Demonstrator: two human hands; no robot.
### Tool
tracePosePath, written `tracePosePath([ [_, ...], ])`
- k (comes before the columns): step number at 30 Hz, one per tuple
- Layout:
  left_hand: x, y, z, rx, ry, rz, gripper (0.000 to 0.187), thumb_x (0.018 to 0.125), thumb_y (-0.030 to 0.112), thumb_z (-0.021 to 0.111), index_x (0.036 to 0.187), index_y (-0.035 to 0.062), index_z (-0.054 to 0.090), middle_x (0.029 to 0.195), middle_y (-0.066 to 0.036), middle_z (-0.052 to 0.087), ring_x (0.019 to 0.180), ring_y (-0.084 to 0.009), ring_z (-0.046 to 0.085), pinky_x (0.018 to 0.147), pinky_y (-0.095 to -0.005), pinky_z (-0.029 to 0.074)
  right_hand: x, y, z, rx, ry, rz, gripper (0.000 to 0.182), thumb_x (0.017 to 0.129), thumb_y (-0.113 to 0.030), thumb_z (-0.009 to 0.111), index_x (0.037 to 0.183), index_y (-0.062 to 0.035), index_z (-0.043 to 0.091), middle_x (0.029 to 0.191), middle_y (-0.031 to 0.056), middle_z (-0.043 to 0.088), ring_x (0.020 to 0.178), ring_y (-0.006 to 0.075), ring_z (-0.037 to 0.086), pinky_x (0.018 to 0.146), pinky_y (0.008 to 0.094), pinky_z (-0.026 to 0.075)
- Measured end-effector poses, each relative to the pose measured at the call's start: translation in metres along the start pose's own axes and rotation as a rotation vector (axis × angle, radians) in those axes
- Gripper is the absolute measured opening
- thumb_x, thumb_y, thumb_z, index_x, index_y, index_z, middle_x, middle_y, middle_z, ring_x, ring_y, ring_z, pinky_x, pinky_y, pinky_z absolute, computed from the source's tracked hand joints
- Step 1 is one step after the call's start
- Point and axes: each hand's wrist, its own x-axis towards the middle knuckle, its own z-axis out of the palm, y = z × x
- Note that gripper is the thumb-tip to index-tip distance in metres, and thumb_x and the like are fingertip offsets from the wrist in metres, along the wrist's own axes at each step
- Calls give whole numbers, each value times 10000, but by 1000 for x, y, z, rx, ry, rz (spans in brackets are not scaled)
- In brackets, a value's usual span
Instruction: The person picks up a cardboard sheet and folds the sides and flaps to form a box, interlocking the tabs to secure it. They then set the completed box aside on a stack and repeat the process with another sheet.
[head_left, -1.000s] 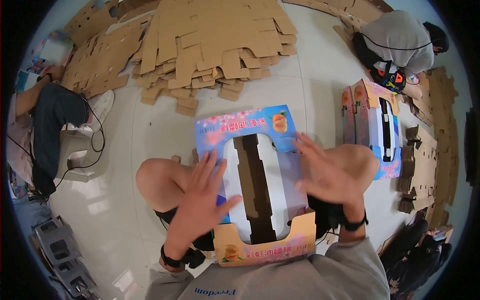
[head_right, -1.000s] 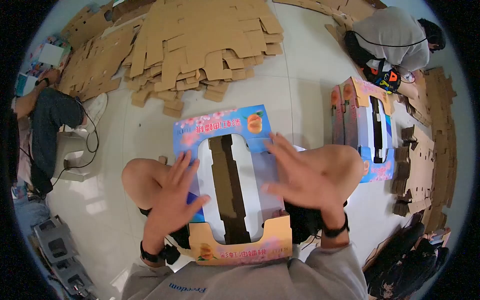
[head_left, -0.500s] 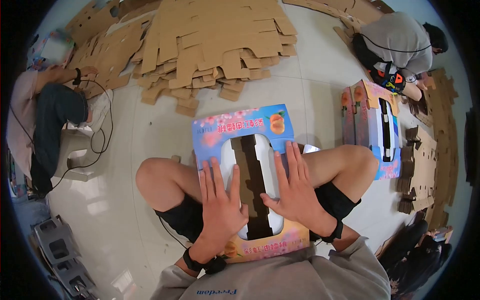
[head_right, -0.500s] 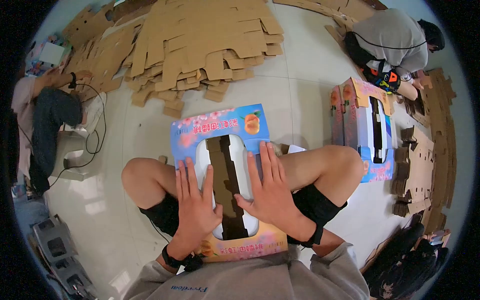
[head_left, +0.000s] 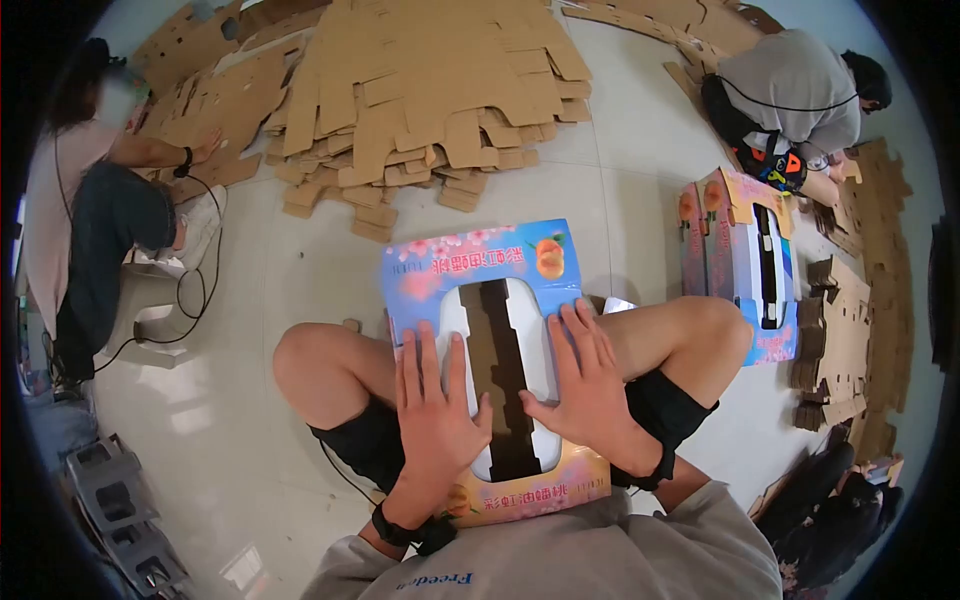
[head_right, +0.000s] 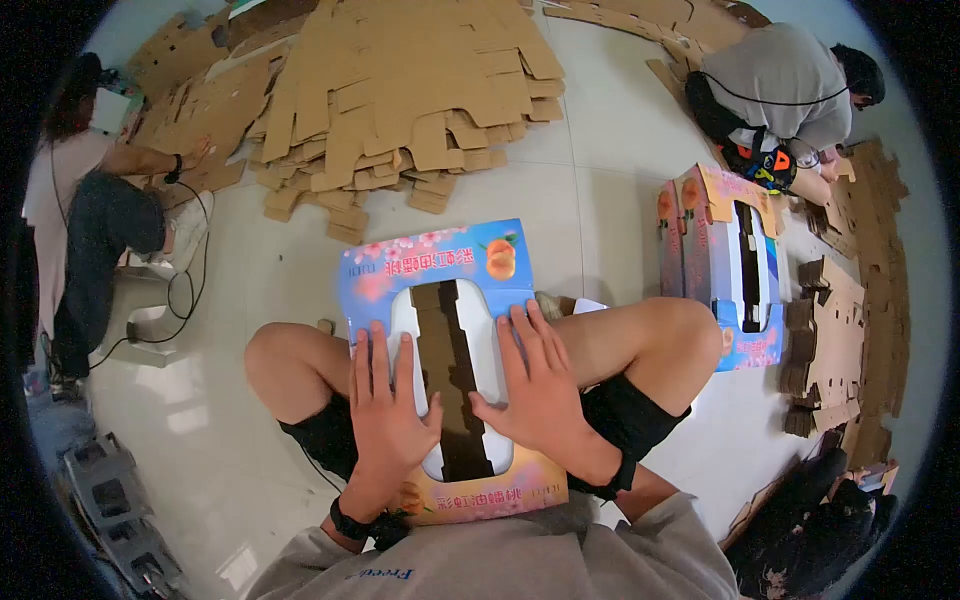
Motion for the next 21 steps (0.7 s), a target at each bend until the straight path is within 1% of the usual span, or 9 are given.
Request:
tracePosePath([
  [2,-3,-1,-5,-15,-1,6,763,882,270,787,1546,6,517,1678,-312,345,1536,-504,359,1246,-627,319,-11,10,4,164,50,24,781,832,-235,853,1499,24,540,1608,265,427,1575,446,346,1246,541,362],
  [4,-9,-13,-7,-139,1,-44,729,909,187,755,1559,-5,487,1684,-295,342,1554,-472,341,1259,-599,309,-14,12,1,302,90,76,609,853,-122,844,1416,-31,632,1612,211,448,1578,454,347,1227,539,396],
  [8,-30,-38,2,-505,128,-335,735,990,180,693,1632,17,375,1679,-250,377,1551,-436,370,1269,-526,316,-30,5,-23,207,95,-69,519,845,-166,867,1312,-19,691,1446,189,559,1460,421,486,1138,516,478],
  [10,-38,-49,2,-890,-47,-510,729,1014,175,673,1643,9,344,1690,-241,353,1561,-413,356,1277,-483,302,-45,-5,-35,137,69,-126,478,849,-197,876,1264,-22,715,1344,167,602,1363,397,563,1067,496,525],
  [11,-43,-55,3,-1083,-141,-594,727,1026,172,663,1648,4,328,1696,-237,340,1565,-401,348,1282,-462,294,-54,-10,-35,197,-31,-174,501,865,-230,863,1287,-16,700,1309,165,605,1289,390,588,1029,483,533],
  [12,-51,-65,13,-896,-216,-520,742,1037,183,654,1669,18,302,1705,-202,337,1558,-347,360,1278,-433,292,-63,-17,-32,254,-133,-222,525,881,-263,851,1310,-10,685,1273,163,607,1215,383,613,990,471,540],
  [16,-49,-35,8,-1326,-34,-438,828,1023,240,679,1696,23,248,1706,-165,351,1538,-319,394,1274,-418,298,-59,-64,-25,187,-253,-343,738,957,-401,770,1501,36,531,1186,226,592,983,390,664,885,452,551],
  [19,-49,-22,-7,-1337,46,-357,886,1002,258,708,1702,11,224,1703,-160,358,1546,-295,383,1274,-413,296,-57,-84,-18,169,-414,-251,944,966,-500,746,1607,78,363,1097,243,570,823,394,675,747,455,575],
  [21,-46,-16,-19,-1346,52,-367,902,993,257,718,1699,-1,221,1708,-170,343,1558,-278,364,1275,-415,293,-51,-88,-24,365,-449,-118,1019,954,-546,758,1664,23,301,1025,249,509,729,396,640,640,433,563],
])
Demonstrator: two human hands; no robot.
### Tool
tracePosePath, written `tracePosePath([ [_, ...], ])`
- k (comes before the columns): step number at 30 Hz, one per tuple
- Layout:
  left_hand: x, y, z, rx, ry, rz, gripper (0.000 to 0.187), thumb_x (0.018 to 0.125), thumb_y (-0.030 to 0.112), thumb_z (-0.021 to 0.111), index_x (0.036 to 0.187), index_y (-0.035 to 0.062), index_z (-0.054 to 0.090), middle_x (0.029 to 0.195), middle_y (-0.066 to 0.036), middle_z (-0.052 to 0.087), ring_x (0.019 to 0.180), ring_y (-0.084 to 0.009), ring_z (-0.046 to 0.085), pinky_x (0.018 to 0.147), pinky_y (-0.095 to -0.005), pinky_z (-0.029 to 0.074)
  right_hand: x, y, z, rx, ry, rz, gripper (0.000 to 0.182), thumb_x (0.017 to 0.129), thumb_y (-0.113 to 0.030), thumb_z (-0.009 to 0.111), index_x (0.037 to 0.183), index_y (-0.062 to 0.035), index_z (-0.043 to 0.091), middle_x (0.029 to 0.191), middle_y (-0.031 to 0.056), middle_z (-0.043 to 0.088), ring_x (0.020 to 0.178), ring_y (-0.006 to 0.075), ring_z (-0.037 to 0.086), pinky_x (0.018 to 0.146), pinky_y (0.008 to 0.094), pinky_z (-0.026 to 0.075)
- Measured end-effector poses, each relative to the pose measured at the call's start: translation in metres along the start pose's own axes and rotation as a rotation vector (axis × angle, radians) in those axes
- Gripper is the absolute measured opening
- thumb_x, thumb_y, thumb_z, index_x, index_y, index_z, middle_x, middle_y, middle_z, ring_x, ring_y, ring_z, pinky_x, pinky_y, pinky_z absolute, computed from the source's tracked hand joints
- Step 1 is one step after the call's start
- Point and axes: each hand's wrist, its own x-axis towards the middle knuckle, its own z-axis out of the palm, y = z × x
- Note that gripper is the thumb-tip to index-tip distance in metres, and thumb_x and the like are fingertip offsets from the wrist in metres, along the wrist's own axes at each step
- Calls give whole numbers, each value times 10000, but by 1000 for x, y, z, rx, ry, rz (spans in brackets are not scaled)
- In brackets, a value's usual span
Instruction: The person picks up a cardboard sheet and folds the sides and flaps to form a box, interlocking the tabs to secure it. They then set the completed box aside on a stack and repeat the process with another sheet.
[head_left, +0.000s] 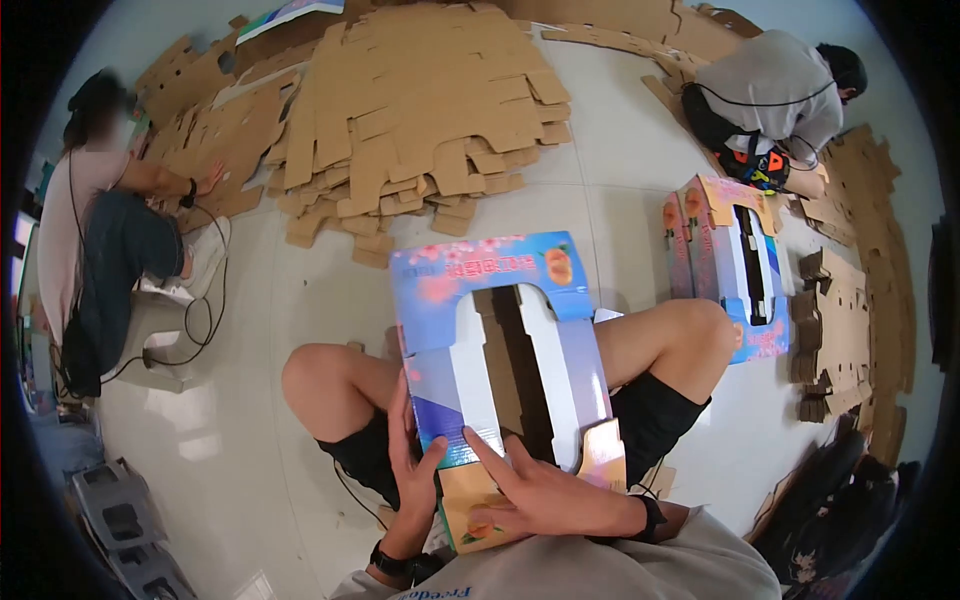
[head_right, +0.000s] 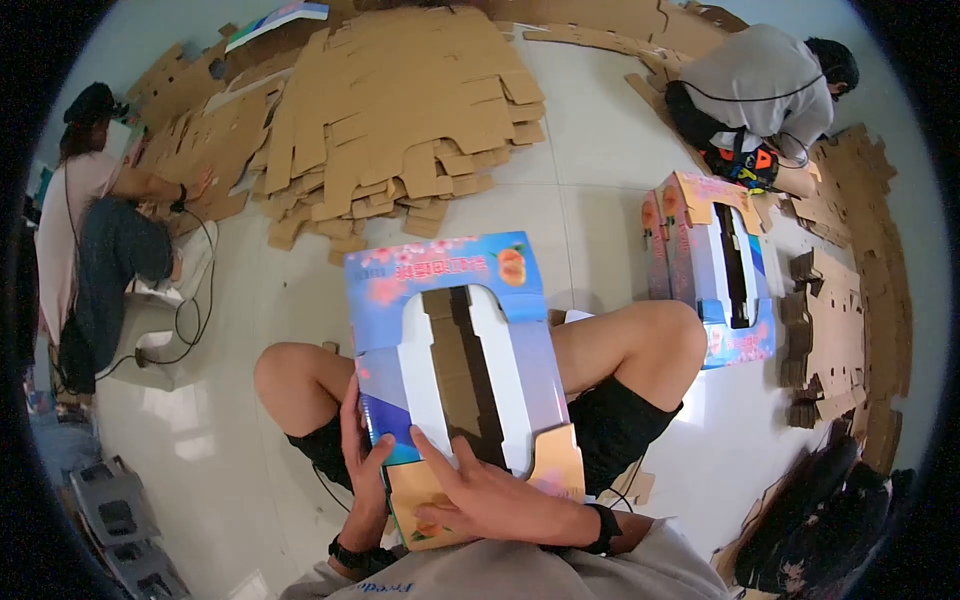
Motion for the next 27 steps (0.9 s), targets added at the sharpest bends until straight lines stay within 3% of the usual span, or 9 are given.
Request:
tracePosePath([
  [2,-2,-4,7,45,114,123,819,1004,255,705,1659,-9,291,1701,-185,352,1544,-281,376,1265,-433,312,5,-14,-11,43,49,72,1032,923,-570,780,1665,-7,336,1020,248,491,670,369,610,583,405,551],
  [6,13,7,34,56,302,374,776,1012,340,691,1594,-21,325,1708,-218,301,1488,-322,408,1230,-490,353,25,-18,-37,-293,377,-183,1009,833,-604,825,1623,-87,469,997,205,472,666,287,557,569,345,537],
  [11,50,32,80,-127,311,487,870,1002,520,657,1598,-4,299,1697,-206,288,1540,-365,340,1260,-526,297,30,-31,-99,-245,435,-86,1030,707,-380,947,1603,-135,500,1379,423,421,1104,496,536,949,496,535],
  [13,73,48,105,-218,210,498,900,1003,598,624,1606,16,295,1705,-181,279,1567,-373,296,1278,-539,254,30,-29,-131,-365,554,-68,994,664,-303,956,1550,-125,542,1429,412,410,1211,547,525,990,534,521],
  [14,89,49,111,-264,106,534,824,1036,544,603,1612,35,308,1722,-167,241,1573,-361,302,1262,-558,286,29,-25,-146,-398,616,-57,974,643,-286,959,1518,-118,564,1454,404,412,1264,567,515,1025,550,510],
  [16,125,57,120,-305,-172,505,613,1090,413,574,1556,39,436,1665,-150,380,1517,-338,407,1232,-503,353,19,-14,-187,-514,763,14,894,624,-205,923,1447,-102,589,1501,349,446,1352,549,505,1097,541,481],
  [19,173,62,113,273,-490,468,440,1105,275,578,1474,36,558,1536,-128,559,1428,-310,526,1195,-429,406,-1,16,-242,-628,960,211,824,629,-79,829,1415,-91,583,1540,263,488,1443,464,496,1173,505,436],
  [24,245,-46,54,369,-213,67,392,1057,176,643,1424,39,618,1425,-103,655,1354,-279,592,1165,-393,433,-73,118,-298,-614,1059,460,791,642,9,789,1399,-53,569,1459,214,548,1381,425,544,1155,474,461],
  [27,316,-111,-11,566,-107,237,383,1058,139,619,1422,19,608,1374,-111,670,1306,-255,606,1134,-376,459,-123,202,-294,-384,1016,541,812,638,12,793,1413,-51,557,1450,212,554,1384,416,541,1177,463,441],
])
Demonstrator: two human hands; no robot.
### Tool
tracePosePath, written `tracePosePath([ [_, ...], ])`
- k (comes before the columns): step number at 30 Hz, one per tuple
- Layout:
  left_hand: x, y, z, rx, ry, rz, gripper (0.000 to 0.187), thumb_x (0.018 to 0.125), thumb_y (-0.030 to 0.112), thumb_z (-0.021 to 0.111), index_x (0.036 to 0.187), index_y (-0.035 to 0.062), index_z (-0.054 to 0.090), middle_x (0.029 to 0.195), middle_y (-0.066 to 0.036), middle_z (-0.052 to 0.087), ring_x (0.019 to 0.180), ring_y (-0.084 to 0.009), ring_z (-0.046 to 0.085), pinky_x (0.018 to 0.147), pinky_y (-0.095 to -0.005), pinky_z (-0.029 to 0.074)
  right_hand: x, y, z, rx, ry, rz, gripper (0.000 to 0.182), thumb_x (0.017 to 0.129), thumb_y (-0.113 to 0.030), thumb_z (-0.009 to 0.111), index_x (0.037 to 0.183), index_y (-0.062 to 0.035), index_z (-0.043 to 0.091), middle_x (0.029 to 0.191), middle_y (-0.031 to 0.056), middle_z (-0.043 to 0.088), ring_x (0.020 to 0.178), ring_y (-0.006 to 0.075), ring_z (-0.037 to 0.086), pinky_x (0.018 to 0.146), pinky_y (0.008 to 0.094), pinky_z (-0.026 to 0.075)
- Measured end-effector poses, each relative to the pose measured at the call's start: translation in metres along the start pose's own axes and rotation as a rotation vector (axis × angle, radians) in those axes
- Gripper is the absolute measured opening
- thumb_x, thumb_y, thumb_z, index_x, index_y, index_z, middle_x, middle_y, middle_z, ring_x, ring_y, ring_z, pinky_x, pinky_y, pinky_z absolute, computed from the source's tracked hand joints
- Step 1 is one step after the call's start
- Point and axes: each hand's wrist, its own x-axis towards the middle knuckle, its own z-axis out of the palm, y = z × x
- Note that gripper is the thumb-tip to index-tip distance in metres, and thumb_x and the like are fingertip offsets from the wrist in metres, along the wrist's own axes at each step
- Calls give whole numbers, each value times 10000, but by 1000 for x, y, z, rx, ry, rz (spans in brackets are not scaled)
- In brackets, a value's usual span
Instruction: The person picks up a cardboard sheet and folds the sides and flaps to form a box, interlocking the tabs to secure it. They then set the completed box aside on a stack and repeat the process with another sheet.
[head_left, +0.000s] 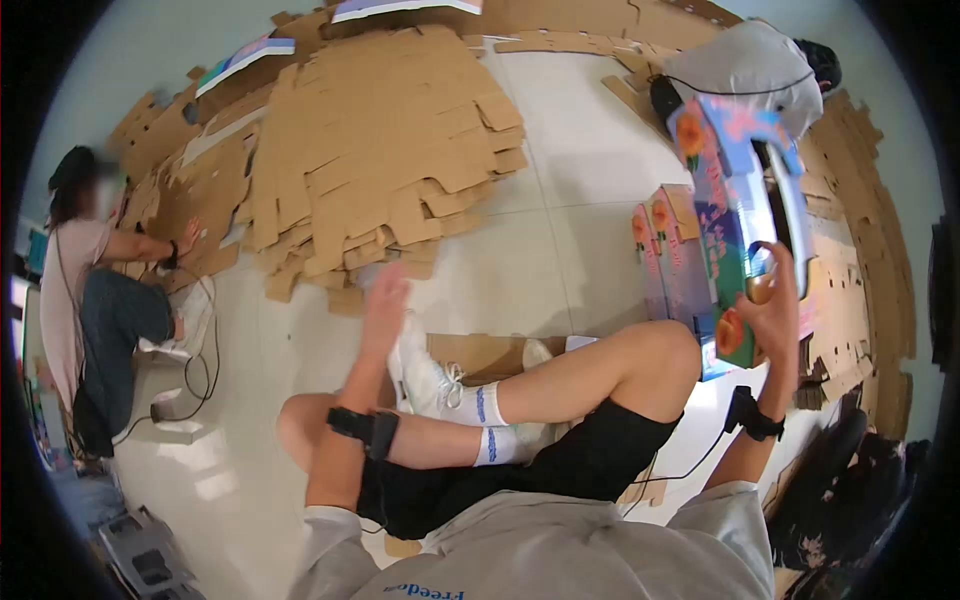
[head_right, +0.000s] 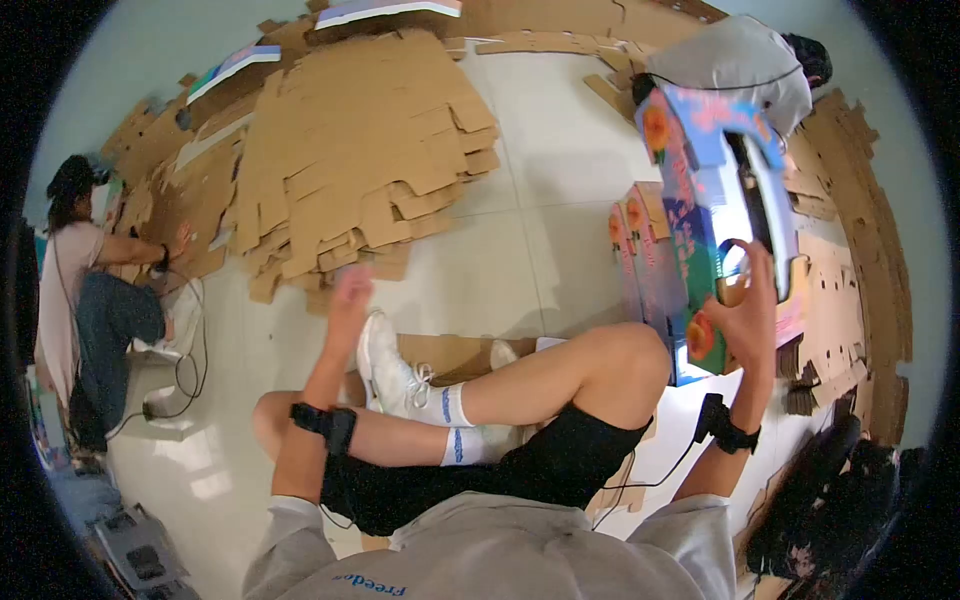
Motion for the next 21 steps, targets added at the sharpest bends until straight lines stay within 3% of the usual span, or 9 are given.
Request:
tracePosePath([
  [1,15,-11,-8,-73,39,-30,381,1054,118,612,1420,13,609,1348,-121,676,1294,-247,608,1129,-368,463,-5,30,14,79,-44,52,801,657,-11,787,1423,-46,555,1438,213,559,1387,409,537,1189,456,429],
  [3,45,-13,-14,-104,194,-114,366,1028,85,618,1385,4,622,1265,-145,700,1217,-212,643,1064,-344,505,-23,71,40,-77,-167,145,808,691,-54,776,1466,-64,548,1471,227,543,1406,412,523,1187,459,434],
  [5,75,-15,-23,-192,189,-171,381,1003,126,662,1360,-3,623,1215,-140,712,1143,-185,668,981,-331,536,-32,63,49,-184,-62,165,844,719,-92,765,1530,-102,530,1534,254,505,1447,417,496,1194,462,432],
  [8,124,-92,-53,-78,197,-273,453,1003,182,703,1401,2,583,1110,-104,707,946,-144,671,787,-307,560,-40,52,39,-169,-162,233,899,728,-111,764,1586,-144,498,1612,275,442,1490,435,455,1205,477,430],
  [9,140,-88,-49,-11,208,-296,486,1010,200,712,1429,5,562,1070,-87,702,866,-129,665,711,-298,564,-37,48,35,-179,-176,247,900,730,-114,764,1589,-145,497,1620,278,435,1495,440,449,1208,480,429],
  [12,157,-86,-47,88,299,-420,431,995,242,737,1322,-2,598,902,-65,701,697,-117,632,533,-298,497,-46,51,40,-229,-151,246,927,729,-126,766,1611,-182,488,1635,283,420,1497,447,448,1216,494,425],
  [15,169,-101,-46,131,291,-354,674,875,350,819,1322,-94,581,1005,-167,760,863,-226,736,753,-375,590,-46,50,43,-259,-148,261,965,721,-141,770,1635,-228,472,1640,281,415,1488,446,464,1210,498,436],
  [19,171,-87,-37,181,298,-416,573,853,364,822,1177,-87,680,851,-131,752,768,-236,712,750,-398,579,-44,50,42,-247,-157,270,979,722,-144,766,1645,-249,458,1647,268,413,1480,442,477,1195,503,457],
  [21,162,-29,-40,242,206,-528,478,863,349,805,1063,-79,732,813,-113,742,769,-217,700,754,-400,561,-45,53,45,-251,-150,253,982,725,-145,763,1649,-262,452,1650,261,413,1479,441,480,1190,507,461],
])
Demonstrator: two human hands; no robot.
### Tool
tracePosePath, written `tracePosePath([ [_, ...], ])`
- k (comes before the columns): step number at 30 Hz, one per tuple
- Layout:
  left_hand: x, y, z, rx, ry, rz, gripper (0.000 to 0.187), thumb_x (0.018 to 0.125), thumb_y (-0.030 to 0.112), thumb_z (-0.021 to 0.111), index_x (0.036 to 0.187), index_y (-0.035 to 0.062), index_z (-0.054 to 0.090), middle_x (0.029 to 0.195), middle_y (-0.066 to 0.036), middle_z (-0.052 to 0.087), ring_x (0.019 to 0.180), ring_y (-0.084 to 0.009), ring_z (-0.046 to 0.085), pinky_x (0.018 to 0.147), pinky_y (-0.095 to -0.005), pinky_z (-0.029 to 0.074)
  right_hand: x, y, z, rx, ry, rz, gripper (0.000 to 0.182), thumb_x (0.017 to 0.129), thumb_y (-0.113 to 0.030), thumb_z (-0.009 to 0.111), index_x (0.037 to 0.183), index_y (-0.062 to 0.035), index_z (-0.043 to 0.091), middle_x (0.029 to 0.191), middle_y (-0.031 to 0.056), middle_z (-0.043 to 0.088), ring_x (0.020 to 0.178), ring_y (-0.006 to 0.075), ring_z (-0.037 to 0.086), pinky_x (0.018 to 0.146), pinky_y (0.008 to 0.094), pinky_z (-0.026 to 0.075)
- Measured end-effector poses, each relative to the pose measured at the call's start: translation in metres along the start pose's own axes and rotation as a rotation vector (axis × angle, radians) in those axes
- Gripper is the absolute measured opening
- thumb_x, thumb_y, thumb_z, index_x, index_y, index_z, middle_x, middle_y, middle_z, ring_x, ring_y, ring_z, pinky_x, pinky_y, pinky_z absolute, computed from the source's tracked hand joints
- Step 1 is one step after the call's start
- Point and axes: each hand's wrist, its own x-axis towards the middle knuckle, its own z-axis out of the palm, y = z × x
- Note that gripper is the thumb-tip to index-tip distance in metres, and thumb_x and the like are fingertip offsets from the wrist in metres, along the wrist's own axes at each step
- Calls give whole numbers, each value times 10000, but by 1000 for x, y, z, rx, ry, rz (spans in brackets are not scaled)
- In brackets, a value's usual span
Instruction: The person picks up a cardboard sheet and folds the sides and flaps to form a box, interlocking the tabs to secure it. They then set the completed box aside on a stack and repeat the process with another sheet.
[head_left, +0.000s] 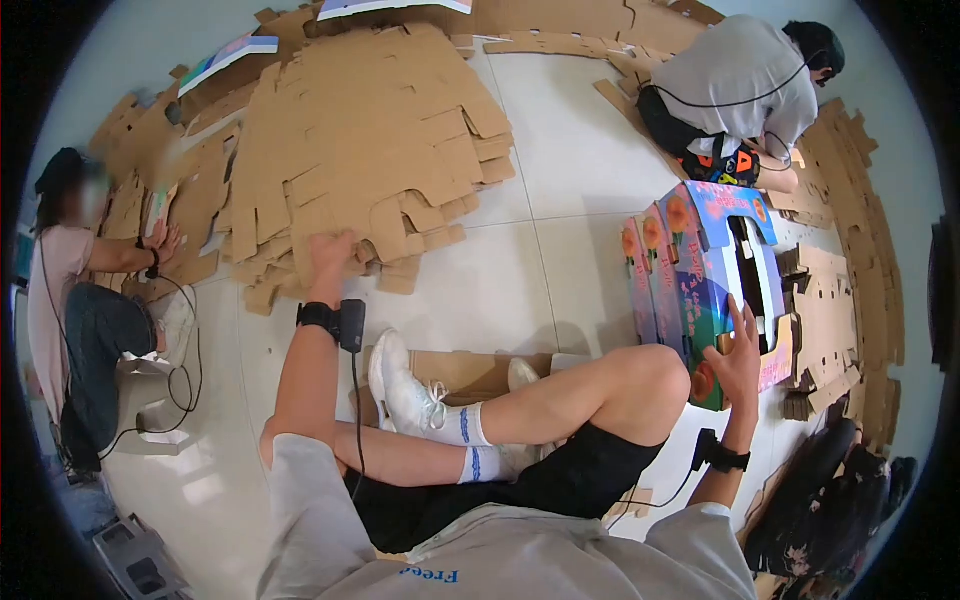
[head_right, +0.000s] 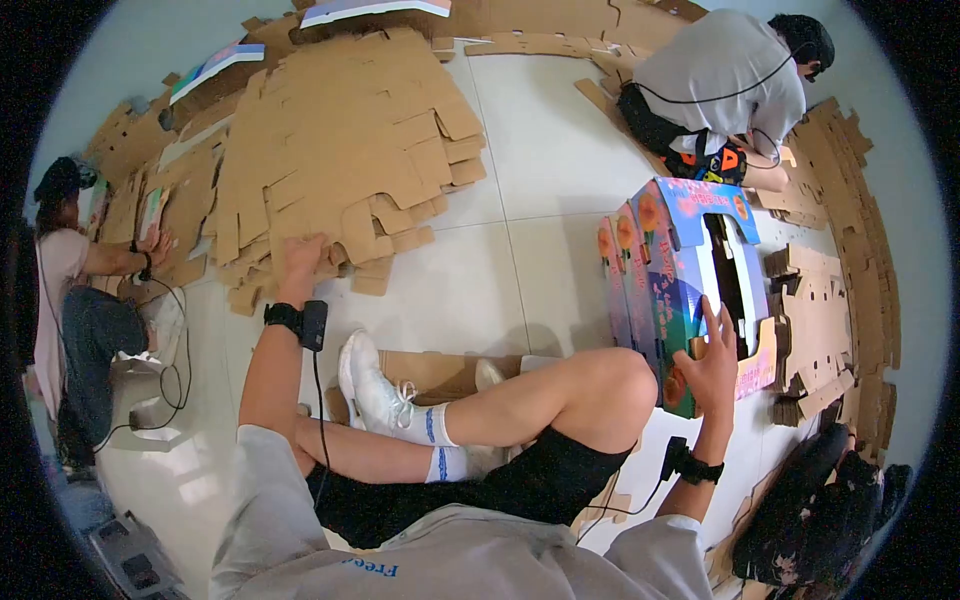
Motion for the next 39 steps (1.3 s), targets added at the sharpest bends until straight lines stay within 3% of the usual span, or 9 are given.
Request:
tracePosePath([
  [7,0,-19,11,-234,77,176,341,931,294,740,815,-17,663,723,-51,649,666,-171,596,626,-374,468,-3,4,7,-30,47,-31,946,765,-159,717,1661,-257,429,1635,253,419,1489,461,443,1206,521,416],
  [13,-150,40,-80,-725,-121,161,274,1004,294,696,866,60,656,696,-32,607,699,-149,594,646,-343,444,-26,-12,8,-242,291,-253,665,865,-113,746,1514,-140,601,1677,233,377,1503,435,428,1211,544,386],
  [18,-348,75,-150,-1044,134,-23,258,995,233,678,868,17,615,828,-95,662,698,-222,636,674,-383,533,-120,-121,35,418,-18,-417,389,875,-74,743,1258,-53,680,1175,192,683,1250,423,614,1130,538,416],
  [20,-401,55,-192,-1073,-170,199,253,929,206,705,815,1,609,770,-120,657,608,-245,607,572,-432,522,-155,-176,46,611,-300,-267,400,884,-81,749,1275,-43,679,1227,190,690,1266,384,623,1096,478,464],
  [26,-474,8,-263,-940,-848,777,425,936,293,749,662,1,609,623,-173,656,485,-278,618,479,-467,506,-170,-195,181,820,709,-470,594,978,-246,763,1486,-17,556,1553,277,534,1432,367,552,1146,472,481],
  [27,-465,3,-276,-842,-1071,868,477,973,341,750,658,1,636,630,-181,675,480,-287,642,477,-453,525,-171,-203,152,1026,449,-382,581,989,-243,753,1482,-9,554,1563,270,534,1431,367,555,1148,472,480],
  [29,-491,-31,-268,-1070,-884,568,403,961,304,721,832,-76,693,842,-190,721,799,-374,677,706,-471,533,-175,-206,107,1267,33,-324,561,1004,-235,738,1475,4,550,1566,256,546,1419,366,570,1150,470,480],
  [32,-525,-78,-278,-552,-518,35,345,1000,228,672,1083,-102,727,1075,-219,729,1041,-429,680,871,-456,540,-197,-199,98,1141,-143,-652,547,1001,-214,737,1462,15,551,1513,243,603,1369,358,616,1140,457,489],
  [39,-512,-78,-202,323,64,264,331,972,114,721,1261,-9,618,1154,-190,629,1124,-327,639,882,-404,552,-225,-187,83,850,-352,-632,648,909,-221,848,1446,-17,549,1399,246,682,1219,369,713,1048,423,559],
])
